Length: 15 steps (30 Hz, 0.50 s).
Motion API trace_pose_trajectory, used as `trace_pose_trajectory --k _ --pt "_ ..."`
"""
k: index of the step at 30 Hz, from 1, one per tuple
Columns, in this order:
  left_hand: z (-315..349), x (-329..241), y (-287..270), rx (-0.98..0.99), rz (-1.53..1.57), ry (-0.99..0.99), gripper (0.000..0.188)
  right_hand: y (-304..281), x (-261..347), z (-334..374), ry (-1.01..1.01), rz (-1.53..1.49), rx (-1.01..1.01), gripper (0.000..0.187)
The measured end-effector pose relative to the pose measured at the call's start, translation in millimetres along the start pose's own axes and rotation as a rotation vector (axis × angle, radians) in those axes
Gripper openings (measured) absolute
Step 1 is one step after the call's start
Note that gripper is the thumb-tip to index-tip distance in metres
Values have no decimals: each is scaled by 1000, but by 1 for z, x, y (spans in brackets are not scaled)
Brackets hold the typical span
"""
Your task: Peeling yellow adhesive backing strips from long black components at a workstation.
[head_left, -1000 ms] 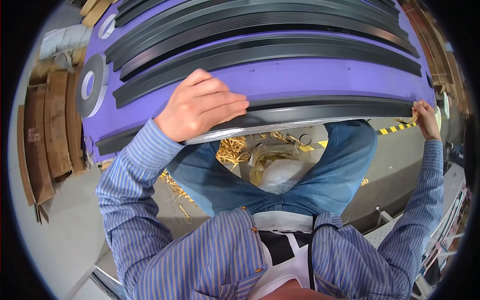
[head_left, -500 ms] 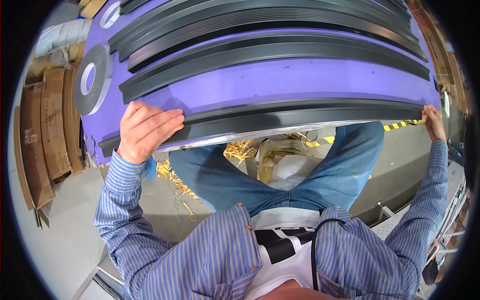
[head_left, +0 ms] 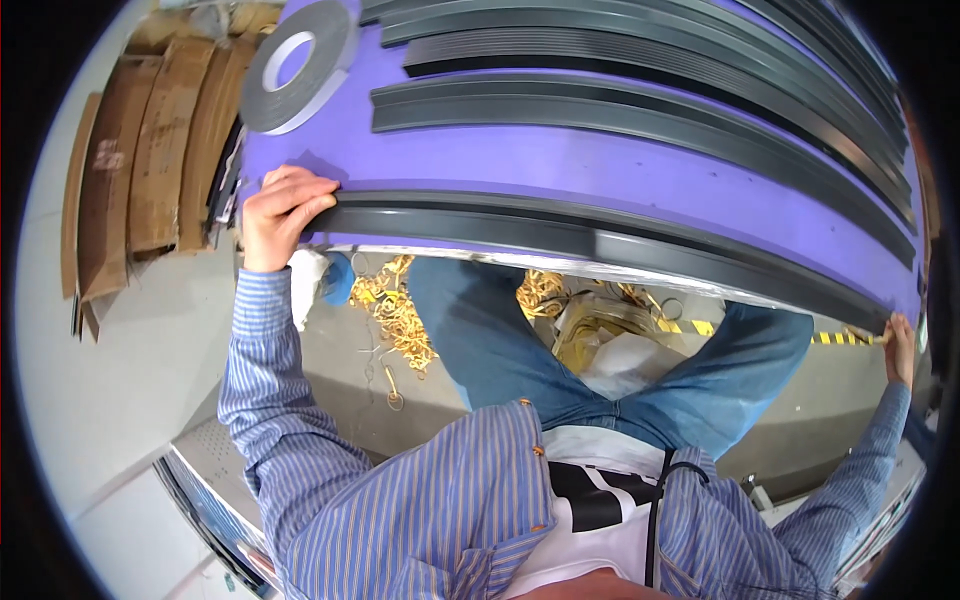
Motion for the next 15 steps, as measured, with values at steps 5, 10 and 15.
trace_pose_trajectory --k 5,10,15 --pt "21 34 -14 -95 241 -245 10 -8 6 9 -58 39 -3 5" --pt "42 57 -6 -129 282 -368 15 56 15 9 -47 130 -13 7" --pt "53 60 -9 -183 356 -404 21 117 63 46 -73 24 -10 5"
Point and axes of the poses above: each hand's wrist, its own z-axis away from the middle knuckle, its own y-axis out of the palm, x = y × z, the point moved 3 cm from there along -z, towards the middle knuckle, and after that the axes turned 10 degrees about x, right-handed, at the moved point
